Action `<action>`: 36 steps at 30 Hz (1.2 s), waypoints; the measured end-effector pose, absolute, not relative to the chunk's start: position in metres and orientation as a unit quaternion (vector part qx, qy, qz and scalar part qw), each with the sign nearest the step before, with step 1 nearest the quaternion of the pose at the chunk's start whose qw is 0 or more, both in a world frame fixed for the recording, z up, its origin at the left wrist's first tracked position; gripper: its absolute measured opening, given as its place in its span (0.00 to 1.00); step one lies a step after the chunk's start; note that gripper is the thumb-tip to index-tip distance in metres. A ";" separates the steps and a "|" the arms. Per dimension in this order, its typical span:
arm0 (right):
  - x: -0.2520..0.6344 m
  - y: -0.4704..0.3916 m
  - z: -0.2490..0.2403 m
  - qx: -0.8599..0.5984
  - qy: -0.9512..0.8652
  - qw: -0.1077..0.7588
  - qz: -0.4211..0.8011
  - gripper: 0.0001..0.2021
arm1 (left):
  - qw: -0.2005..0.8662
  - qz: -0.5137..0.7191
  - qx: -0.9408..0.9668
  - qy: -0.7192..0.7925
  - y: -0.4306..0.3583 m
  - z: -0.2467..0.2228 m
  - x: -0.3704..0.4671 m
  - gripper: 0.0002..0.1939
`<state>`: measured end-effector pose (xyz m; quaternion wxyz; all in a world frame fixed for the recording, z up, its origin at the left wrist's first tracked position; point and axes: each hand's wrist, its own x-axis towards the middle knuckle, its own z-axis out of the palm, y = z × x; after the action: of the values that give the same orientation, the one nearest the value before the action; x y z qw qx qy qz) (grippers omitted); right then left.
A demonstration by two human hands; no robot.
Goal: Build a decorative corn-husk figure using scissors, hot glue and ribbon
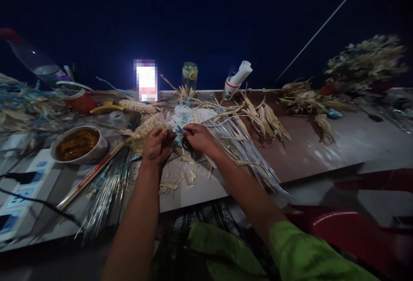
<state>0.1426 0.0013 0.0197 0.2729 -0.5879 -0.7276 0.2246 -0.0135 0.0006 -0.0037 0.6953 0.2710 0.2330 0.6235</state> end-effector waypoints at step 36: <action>0.132 0.006 0.072 -0.429 -0.494 0.436 0.618 0.12 | 0.722 0.570 0.301 0.252 -0.002 -0.007 -0.009 0.15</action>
<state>0.1322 0.0058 0.0719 0.4359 -0.4287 -0.4940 0.6182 -0.0086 -0.0016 -0.0075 0.7217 0.3012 0.2518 0.5702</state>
